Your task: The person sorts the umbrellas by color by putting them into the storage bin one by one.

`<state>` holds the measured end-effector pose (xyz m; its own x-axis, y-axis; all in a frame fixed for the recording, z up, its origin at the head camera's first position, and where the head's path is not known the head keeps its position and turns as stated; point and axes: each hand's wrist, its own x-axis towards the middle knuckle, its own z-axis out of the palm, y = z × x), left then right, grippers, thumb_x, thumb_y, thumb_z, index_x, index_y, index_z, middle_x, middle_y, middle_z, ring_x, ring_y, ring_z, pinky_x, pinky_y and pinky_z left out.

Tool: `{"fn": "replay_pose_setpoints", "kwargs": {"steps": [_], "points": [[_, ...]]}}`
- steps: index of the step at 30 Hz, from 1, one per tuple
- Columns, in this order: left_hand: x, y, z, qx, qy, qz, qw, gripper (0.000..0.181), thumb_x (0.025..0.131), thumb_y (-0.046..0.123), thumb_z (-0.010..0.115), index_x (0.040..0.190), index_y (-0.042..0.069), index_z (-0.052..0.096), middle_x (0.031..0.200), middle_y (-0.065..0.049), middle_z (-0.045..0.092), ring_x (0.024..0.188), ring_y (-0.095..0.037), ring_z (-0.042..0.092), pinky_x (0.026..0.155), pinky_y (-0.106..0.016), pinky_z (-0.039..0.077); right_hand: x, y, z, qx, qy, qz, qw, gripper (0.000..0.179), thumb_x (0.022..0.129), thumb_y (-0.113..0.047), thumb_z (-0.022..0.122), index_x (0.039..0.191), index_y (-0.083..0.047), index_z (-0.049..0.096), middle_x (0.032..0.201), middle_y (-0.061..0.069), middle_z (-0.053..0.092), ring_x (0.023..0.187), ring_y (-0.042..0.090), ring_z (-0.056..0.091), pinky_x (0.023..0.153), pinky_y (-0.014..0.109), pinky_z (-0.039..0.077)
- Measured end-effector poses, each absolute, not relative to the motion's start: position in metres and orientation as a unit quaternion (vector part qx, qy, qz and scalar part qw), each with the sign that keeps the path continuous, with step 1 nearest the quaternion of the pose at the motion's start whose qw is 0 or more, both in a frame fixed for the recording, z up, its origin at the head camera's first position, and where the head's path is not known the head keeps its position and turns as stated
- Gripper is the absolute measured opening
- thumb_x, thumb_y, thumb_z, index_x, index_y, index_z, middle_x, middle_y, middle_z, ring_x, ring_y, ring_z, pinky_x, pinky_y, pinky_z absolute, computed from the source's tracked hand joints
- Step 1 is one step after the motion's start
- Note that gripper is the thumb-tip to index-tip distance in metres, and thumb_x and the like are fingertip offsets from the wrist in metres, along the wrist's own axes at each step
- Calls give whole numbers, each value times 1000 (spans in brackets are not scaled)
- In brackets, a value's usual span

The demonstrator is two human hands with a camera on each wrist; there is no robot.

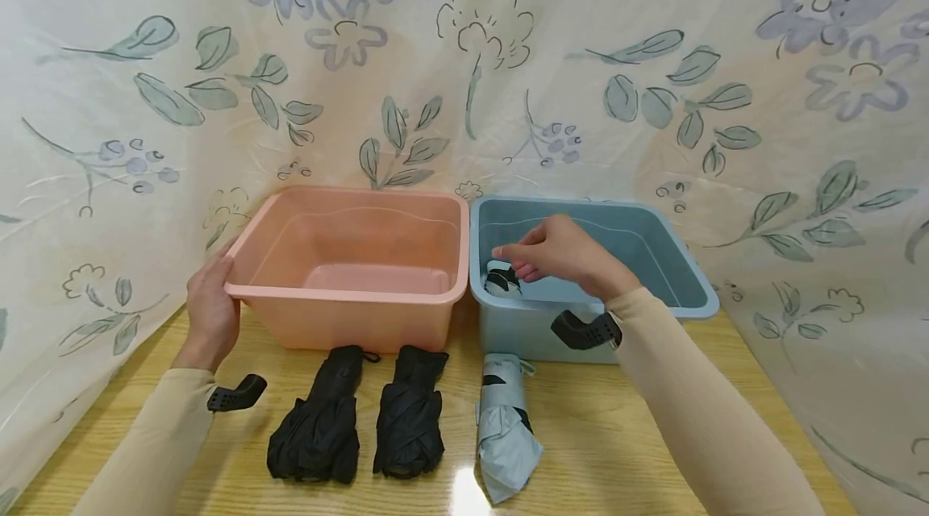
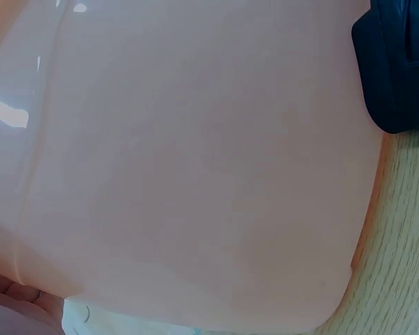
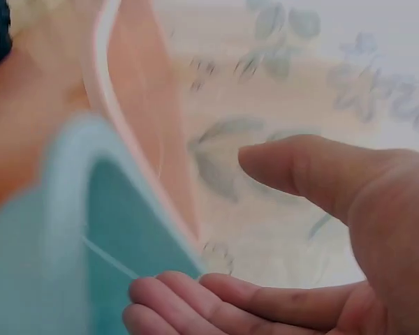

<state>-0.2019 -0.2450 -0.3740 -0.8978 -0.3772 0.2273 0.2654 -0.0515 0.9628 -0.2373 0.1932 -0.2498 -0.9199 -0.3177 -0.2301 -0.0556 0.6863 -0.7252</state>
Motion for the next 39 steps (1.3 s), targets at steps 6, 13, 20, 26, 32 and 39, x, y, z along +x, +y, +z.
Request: {"fn": "replay_pose_setpoints", "kwargs": {"steps": [6,13,20,26,32,39], "points": [[-203,-243,-374,55,-665,-711,220,49,111,27,32,154,8,44,157,-10,44,143,-23,41,119,-37,32,-184,207,-253,-117,897,-407,128,61,91,-50,73,126,-1,67,108,8,75,98,23,71,100,51,51],[-202,-243,-374,58,-657,-718,222,50,111,28,33,154,6,43,157,-11,43,143,-23,41,119,-37,32,-141,218,-270,-96,895,-423,106,53,93,-43,74,127,-2,66,111,4,74,104,18,69,96,47,53],[-201,-244,-375,52,-660,-716,219,50,111,28,32,155,5,41,159,-10,41,144,-22,38,120,-36,30,-123,226,-308,-88,878,-454,125,49,94,-32,74,125,5,65,107,7,73,99,21,71,85,39,58],[-201,-244,-374,51,-659,-718,220,50,111,28,31,155,6,42,158,-11,42,144,-23,39,120,-37,30,-118,228,-347,-77,855,-491,146,51,91,-26,78,123,10,62,105,11,72,95,22,71,80,31,58],[-202,-243,-374,52,-657,-719,219,50,111,27,31,155,5,41,158,-11,41,144,-22,38,120,-36,30,-115,231,-379,-76,846,-508,142,58,87,-23,81,126,14,59,113,18,70,97,23,69,80,27,58],[-202,-244,-373,54,-664,-713,218,51,111,28,30,155,6,41,158,-11,42,144,-22,38,120,-36,29,-116,233,-401,-47,861,-485,146,59,86,-28,83,123,12,62,107,13,71,95,22,68,77,30,58]]}}
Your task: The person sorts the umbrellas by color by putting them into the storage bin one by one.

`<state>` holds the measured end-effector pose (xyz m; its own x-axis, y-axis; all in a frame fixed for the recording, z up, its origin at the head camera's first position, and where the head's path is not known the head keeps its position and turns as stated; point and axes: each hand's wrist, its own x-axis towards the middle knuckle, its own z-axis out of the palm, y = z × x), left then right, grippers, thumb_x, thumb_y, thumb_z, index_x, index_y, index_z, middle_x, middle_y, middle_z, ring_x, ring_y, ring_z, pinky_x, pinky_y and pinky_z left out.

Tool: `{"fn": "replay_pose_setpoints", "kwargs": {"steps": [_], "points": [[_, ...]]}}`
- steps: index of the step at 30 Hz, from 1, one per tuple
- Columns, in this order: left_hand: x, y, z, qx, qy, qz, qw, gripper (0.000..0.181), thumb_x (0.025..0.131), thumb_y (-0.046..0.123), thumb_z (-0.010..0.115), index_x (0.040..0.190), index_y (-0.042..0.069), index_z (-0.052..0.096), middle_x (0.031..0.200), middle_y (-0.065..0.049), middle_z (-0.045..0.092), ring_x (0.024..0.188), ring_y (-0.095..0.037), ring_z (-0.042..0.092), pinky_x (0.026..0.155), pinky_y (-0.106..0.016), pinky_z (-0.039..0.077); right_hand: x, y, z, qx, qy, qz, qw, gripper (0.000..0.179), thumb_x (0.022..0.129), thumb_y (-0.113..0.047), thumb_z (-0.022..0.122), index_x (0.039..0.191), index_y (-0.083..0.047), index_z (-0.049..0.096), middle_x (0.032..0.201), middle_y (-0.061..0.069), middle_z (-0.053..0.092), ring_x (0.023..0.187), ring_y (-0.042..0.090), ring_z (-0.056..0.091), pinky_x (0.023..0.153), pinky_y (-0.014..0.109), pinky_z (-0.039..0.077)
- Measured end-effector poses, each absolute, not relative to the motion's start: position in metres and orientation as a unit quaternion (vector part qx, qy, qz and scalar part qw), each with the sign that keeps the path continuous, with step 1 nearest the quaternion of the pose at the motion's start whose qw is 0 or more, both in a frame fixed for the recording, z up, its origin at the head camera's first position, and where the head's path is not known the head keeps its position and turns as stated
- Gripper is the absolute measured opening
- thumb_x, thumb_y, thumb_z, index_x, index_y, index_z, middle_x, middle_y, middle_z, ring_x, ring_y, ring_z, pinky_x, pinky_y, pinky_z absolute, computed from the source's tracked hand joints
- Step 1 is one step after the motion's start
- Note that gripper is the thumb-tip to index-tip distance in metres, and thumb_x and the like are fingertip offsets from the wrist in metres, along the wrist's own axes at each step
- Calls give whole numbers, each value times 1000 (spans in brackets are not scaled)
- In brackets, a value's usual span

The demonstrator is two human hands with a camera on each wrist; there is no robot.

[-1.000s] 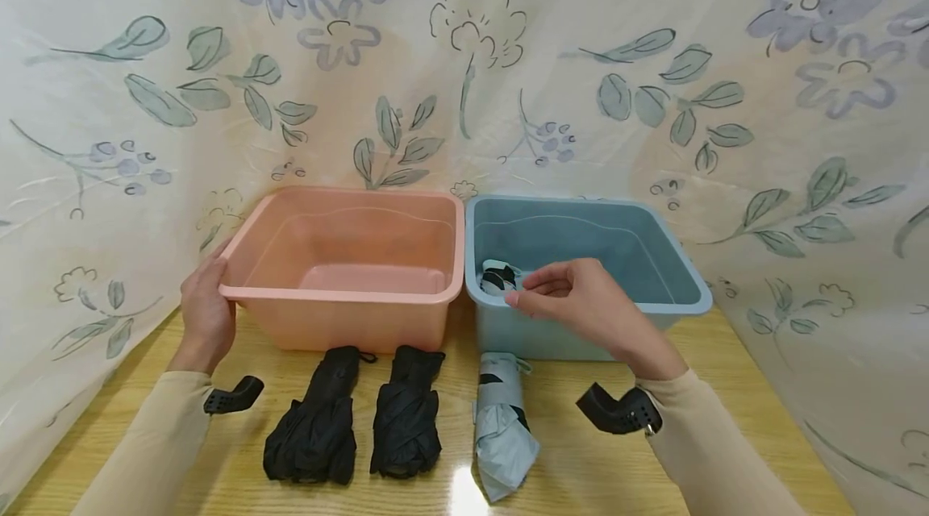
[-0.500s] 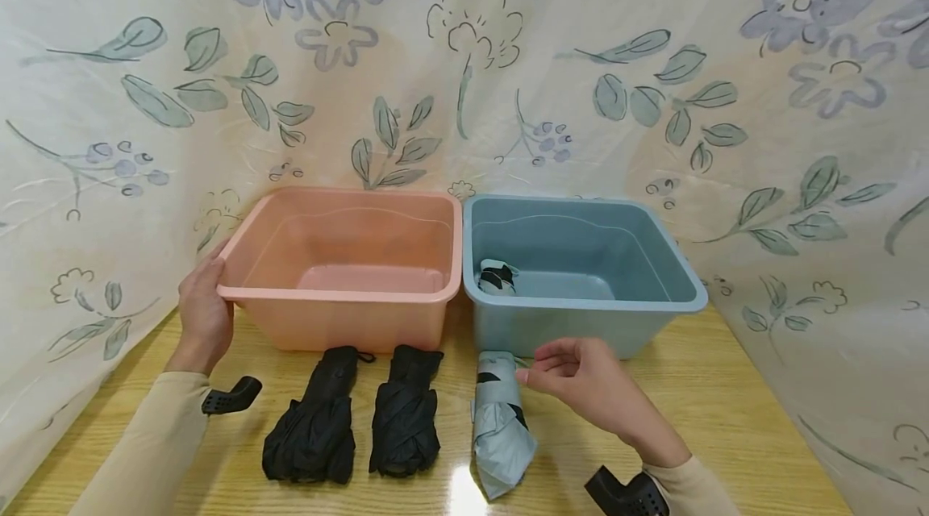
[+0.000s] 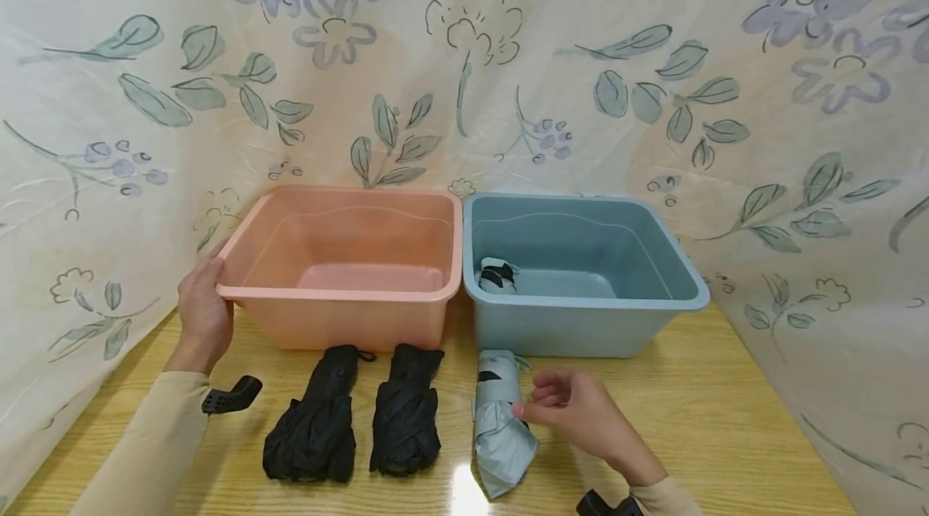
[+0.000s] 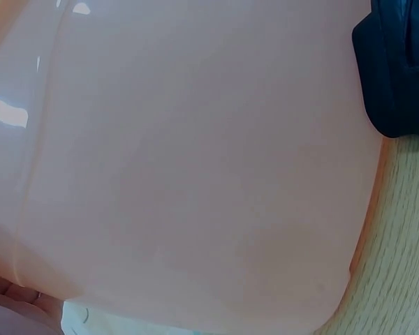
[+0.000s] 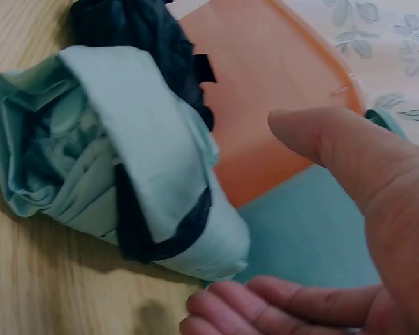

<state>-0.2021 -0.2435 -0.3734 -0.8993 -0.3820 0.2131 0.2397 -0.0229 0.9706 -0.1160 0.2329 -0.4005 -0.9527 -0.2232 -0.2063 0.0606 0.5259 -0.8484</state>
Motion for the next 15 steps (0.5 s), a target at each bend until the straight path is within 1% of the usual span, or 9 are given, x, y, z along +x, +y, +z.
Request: {"fn": "replay_pose_setpoints", "kwargs": {"steps": [6,8,10,11,13,15], "points": [[-202,-244,-373,52,-659,-718,218,51,111,27,31,155,5,40,158,-12,41,145,-22,38,120,-36,30,-123,224,-410,-22,884,-434,171,58,84,-39,83,114,8,67,98,6,70,90,18,66,73,32,57],[-202,-243,-374,53,-658,-718,220,51,111,27,31,155,4,40,158,-12,41,145,-23,38,120,-36,30,-126,219,-411,-18,889,-420,181,54,84,-43,83,107,4,70,93,3,68,85,16,63,68,30,55],[-202,-243,-374,54,-658,-718,222,51,111,26,32,155,2,40,158,-13,40,145,-23,38,120,-36,30,-130,215,-412,-24,892,-408,193,48,84,-48,81,90,-2,72,77,-2,62,71,13,56,58,26,47],[-202,-243,-374,54,-657,-719,223,51,110,26,33,155,2,40,158,-13,40,145,-23,38,120,-36,30,-131,212,-413,-28,893,-404,197,46,83,-50,81,80,-5,69,69,-3,56,64,12,51,53,25,41],[-202,-243,-374,54,-657,-718,225,51,110,26,33,155,1,39,158,-14,40,145,-23,38,120,-36,30,-135,208,-413,-40,898,-390,199,51,83,-54,79,63,-12,59,57,-6,43,53,10,39,48,23,30],[-202,-243,-374,53,-657,-717,225,51,110,26,32,154,0,39,158,-14,40,145,-24,38,120,-36,30,-138,204,-412,-53,904,-377,196,58,83,-57,77,55,-16,47,51,-7,32,47,9,30,46,23,21]]}}
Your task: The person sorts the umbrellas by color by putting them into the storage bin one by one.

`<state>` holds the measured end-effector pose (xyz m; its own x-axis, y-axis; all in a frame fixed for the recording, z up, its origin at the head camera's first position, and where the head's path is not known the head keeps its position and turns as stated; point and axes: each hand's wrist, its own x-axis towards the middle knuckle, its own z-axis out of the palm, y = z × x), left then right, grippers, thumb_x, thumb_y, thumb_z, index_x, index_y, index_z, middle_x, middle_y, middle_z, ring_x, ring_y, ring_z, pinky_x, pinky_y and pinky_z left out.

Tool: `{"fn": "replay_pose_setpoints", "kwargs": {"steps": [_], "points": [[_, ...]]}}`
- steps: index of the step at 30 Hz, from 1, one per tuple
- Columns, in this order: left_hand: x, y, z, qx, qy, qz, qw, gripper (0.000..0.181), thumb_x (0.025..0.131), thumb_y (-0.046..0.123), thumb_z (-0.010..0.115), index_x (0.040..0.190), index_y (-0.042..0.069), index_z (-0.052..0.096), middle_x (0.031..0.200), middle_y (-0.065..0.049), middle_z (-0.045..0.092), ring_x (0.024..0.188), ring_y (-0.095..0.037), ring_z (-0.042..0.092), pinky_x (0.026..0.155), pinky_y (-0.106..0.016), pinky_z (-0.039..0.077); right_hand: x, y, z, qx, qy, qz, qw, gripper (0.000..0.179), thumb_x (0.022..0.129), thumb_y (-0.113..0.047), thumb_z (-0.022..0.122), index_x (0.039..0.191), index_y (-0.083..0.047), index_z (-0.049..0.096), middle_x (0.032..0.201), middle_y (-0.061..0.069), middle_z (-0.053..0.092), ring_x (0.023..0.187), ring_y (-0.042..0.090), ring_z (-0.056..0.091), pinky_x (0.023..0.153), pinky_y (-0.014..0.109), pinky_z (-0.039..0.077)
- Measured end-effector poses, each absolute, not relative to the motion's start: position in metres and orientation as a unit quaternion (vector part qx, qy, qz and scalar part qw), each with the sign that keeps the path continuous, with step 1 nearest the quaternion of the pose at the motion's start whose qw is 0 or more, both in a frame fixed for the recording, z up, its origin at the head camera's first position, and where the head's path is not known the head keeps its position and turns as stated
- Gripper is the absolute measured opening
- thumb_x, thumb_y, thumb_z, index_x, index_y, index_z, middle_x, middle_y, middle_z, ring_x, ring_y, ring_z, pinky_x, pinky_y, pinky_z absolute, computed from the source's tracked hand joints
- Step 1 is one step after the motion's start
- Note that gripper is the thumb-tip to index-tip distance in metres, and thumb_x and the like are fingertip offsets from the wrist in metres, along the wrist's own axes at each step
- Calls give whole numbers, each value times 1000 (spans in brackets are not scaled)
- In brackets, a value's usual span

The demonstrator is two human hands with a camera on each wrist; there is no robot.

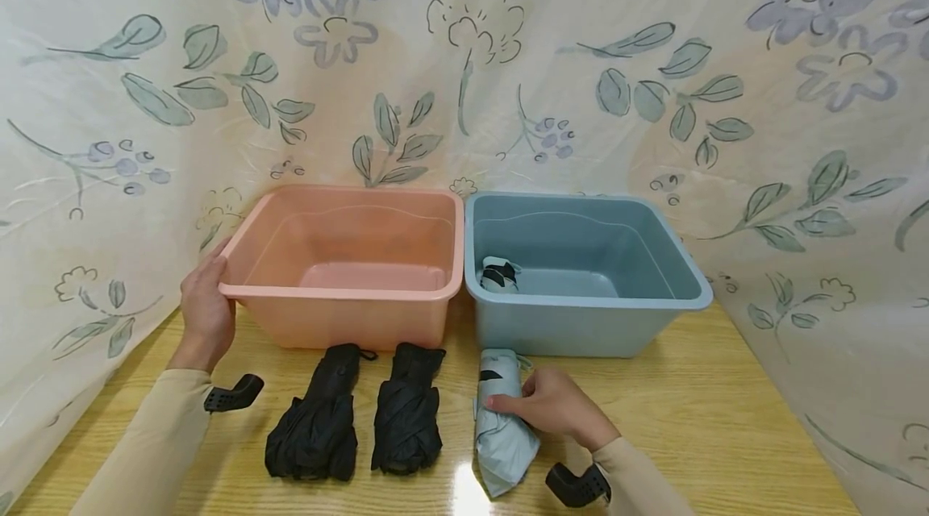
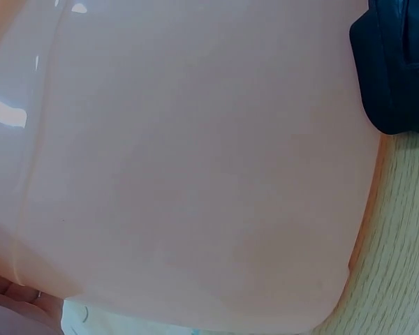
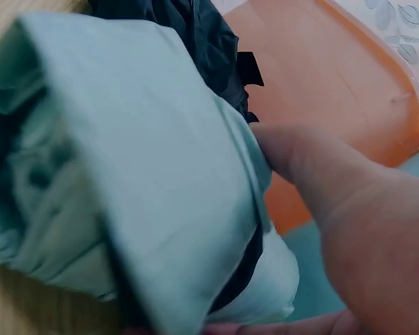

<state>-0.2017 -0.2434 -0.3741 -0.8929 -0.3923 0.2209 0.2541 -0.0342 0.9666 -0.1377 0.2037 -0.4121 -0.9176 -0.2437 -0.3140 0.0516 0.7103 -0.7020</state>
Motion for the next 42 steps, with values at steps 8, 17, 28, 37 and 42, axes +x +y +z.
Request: {"fn": "replay_pose_setpoints", "kwargs": {"steps": [8,17,28,37,42], "points": [[-202,-244,-374,51,-660,-716,224,51,111,27,32,155,2,39,158,-13,41,145,-24,38,120,-37,30,-142,192,-413,-40,911,-373,172,59,78,-55,81,54,-17,43,49,-8,34,44,8,34,42,23,24],[-202,-243,-374,55,-666,-711,217,51,111,28,31,155,5,41,158,-11,42,145,-24,38,120,-38,30,-132,198,-425,-6,894,-417,163,44,75,-40,85,57,-12,56,52,-7,41,50,9,41,46,22,33],[-201,-243,-373,50,-664,-712,220,50,111,27,30,155,5,41,158,-12,42,145,-24,38,120,-38,29,-104,206,-384,-24,892,-432,133,44,80,-32,85,106,2,73,83,1,71,76,16,65,64,31,55],[-202,-243,-375,53,-668,-708,222,50,111,27,31,154,6,42,158,-9,43,145,-23,38,120,-38,30,-93,217,-328,-67,879,-460,106,57,82,-25,85,124,9,65,99,8,74,82,18,71,70,30,59],[-203,-245,-376,54,-675,-701,223,50,111,28,30,155,7,42,158,-8,42,145,-23,37,120,-38,29,-102,225,-296,-78,890,-444,65,59,86,-25,82,129,10,61,106,12,74,88,19,72,71,30,60]]}}
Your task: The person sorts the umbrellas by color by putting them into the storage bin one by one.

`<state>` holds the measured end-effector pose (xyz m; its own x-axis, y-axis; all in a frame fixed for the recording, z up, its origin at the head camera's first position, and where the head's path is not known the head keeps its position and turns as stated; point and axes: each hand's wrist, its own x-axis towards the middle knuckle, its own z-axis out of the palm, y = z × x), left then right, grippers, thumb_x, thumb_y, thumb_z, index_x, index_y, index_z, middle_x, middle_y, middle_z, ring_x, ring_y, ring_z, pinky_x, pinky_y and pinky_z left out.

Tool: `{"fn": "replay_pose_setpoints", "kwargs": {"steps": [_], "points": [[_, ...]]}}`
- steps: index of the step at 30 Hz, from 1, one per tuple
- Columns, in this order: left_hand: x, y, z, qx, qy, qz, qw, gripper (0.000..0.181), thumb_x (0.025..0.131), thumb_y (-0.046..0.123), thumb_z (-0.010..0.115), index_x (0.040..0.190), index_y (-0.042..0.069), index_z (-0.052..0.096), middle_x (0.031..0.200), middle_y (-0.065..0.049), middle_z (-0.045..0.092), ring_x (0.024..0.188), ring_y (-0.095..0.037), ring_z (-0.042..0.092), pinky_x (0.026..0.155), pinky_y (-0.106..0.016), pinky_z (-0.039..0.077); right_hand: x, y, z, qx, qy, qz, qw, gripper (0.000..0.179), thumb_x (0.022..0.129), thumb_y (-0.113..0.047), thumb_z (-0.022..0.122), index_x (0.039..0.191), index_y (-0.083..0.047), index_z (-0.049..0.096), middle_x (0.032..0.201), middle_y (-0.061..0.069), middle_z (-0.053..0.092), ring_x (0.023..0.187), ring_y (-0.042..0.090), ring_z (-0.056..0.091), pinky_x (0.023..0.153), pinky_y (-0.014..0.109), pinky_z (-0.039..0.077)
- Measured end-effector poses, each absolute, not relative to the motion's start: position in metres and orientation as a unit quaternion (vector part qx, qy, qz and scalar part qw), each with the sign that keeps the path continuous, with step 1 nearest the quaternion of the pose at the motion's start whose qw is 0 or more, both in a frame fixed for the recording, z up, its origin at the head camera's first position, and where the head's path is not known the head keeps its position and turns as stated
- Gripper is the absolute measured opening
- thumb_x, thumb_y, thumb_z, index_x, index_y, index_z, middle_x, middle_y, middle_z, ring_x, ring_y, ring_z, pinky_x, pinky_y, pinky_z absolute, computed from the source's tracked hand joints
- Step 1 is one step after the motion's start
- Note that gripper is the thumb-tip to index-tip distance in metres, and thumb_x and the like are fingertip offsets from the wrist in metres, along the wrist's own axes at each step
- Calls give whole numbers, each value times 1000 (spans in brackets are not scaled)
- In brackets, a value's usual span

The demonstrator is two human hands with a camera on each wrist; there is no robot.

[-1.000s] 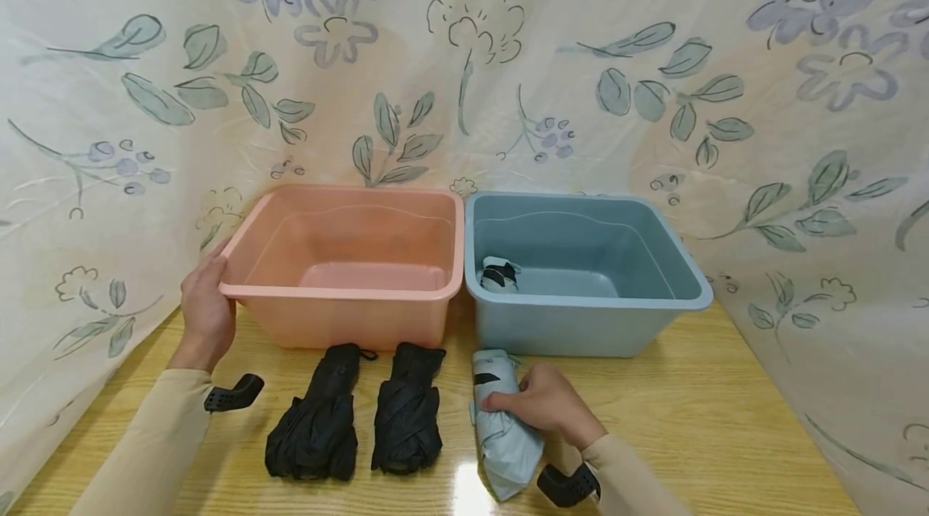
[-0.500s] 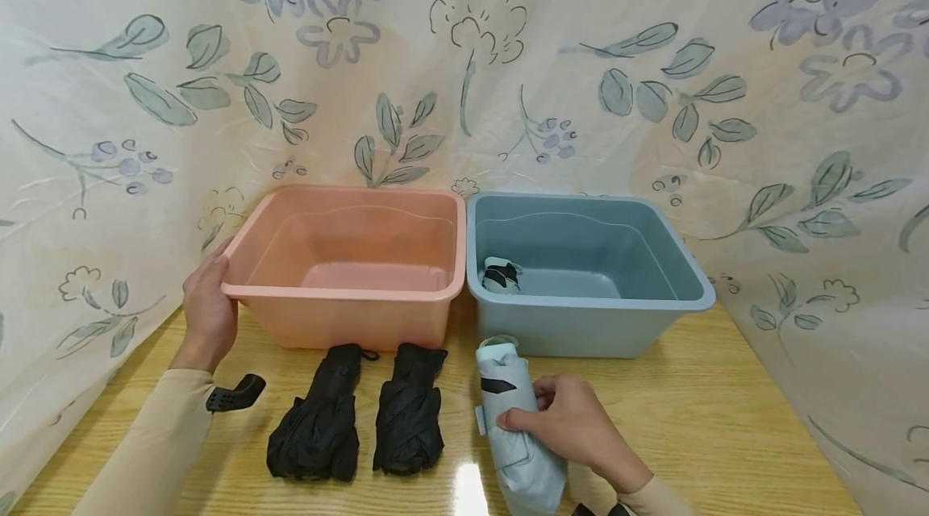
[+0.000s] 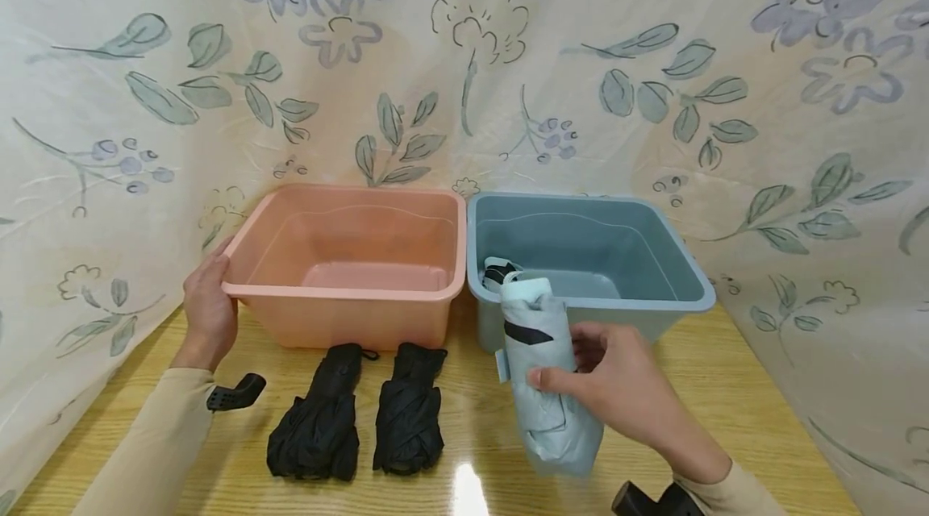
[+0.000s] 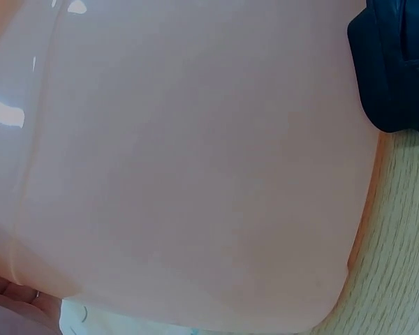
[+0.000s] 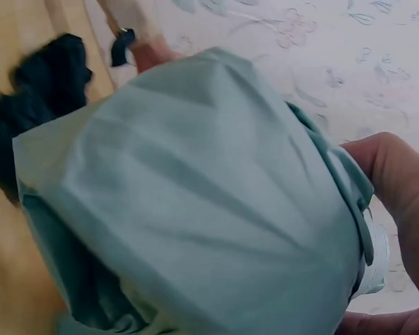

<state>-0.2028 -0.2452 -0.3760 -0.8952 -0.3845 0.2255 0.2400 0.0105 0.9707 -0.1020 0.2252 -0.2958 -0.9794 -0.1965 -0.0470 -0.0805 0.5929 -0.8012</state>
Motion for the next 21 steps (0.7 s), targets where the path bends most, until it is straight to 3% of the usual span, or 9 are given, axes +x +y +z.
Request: {"fn": "replay_pose_setpoints", "kwargs": {"steps": [6,11,16,21], "points": [[-203,-246,-375,54,-676,-700,225,50,111,29,30,155,7,42,158,-8,42,144,-23,39,120,-38,30,-130,236,-259,-62,913,-403,14,63,88,-34,81,131,7,60,112,17,72,96,25,72,71,32,59],[-203,-245,-375,54,-669,-705,229,50,111,27,31,154,5,43,157,-11,43,144,-23,40,119,-37,31,-162,243,-235,-53,924,-380,16,65,91,-44,76,132,4,60,118,19,70,95,22,69,72,31,58],[-202,-245,-375,52,-668,-706,231,50,111,27,31,153,4,43,157,-12,43,143,-24,41,119,-38,32,-199,247,-222,-47,927,-372,4,64,91,-47,73,127,5,63,115,17,70,90,18,66,71,31,57],[-202,-244,-374,52,-666,-706,234,49,111,26,32,153,4,44,156,-14,44,143,-25,41,118,-39,33,-231,250,-218,-25,938,-345,3,72,87,-59,72,120,5,67,107,15,70,90,25,61,70,35,55]]}}
